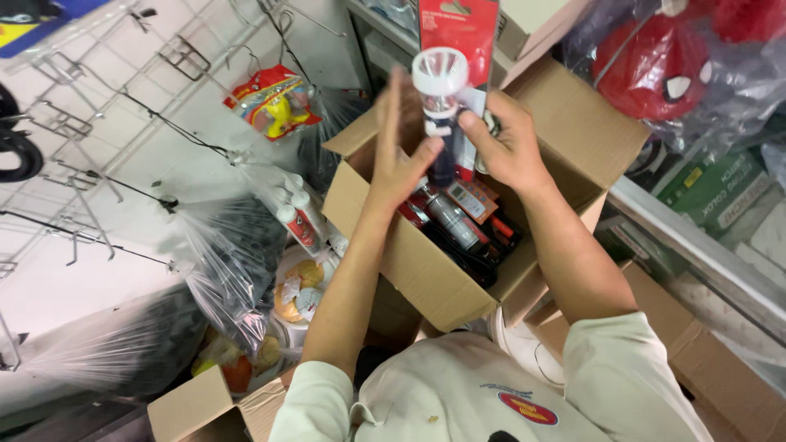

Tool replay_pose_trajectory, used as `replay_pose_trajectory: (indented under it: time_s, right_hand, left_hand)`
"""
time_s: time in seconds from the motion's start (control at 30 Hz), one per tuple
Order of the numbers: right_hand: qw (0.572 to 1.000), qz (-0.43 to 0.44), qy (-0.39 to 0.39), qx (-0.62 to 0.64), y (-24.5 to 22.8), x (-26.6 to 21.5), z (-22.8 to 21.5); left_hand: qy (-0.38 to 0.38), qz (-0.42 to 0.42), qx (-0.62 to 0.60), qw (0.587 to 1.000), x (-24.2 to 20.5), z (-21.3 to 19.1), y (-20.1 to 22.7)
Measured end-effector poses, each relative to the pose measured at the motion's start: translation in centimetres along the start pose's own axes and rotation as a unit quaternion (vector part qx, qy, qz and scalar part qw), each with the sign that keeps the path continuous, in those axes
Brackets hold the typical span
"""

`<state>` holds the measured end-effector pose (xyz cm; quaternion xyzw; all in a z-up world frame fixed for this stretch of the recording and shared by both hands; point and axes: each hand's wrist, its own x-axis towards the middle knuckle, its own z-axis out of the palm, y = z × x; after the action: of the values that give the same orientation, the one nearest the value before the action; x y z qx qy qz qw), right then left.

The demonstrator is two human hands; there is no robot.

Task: The person wipes various packaged hardware items with a cloth and places them into a cardboard box, including a glue gun and a flashlight.

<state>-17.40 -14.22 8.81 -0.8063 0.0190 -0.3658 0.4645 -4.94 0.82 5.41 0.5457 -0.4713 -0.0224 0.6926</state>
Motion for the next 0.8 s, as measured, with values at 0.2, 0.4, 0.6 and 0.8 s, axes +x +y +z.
replay_pose_trajectory:
  time_s: [0.2, 0.4, 0.6, 0.8]
  right_hand:
    - [0.999, -0.026, 0.042, -0.019, -1.4, -0.5, 0.8]
    - [0.975, -0.128, 0.096, -0.153, -6.0, 0.0, 0.9]
    - [0.947, -0.229, -0.062, -0.217, -10.1, 1.6, 2.6]
    - [0.966, -0.198, -0.082, -0.142, -11.1, 5.6, 6.2]
  left_hand:
    - [-0.008, -0.058, -0.116, 0.992, -1.3, 0.7, 3.4]
    - [0.114, -0.015, -0.039, 0.993, -0.6, -0.9, 6.7]
    - [0.173, 0.046, -0.022, 0.984, 2.5, -3.8, 11.1]
    - [0.175, 0.09, -0.014, 0.98, 6.5, -5.9, 15.4]
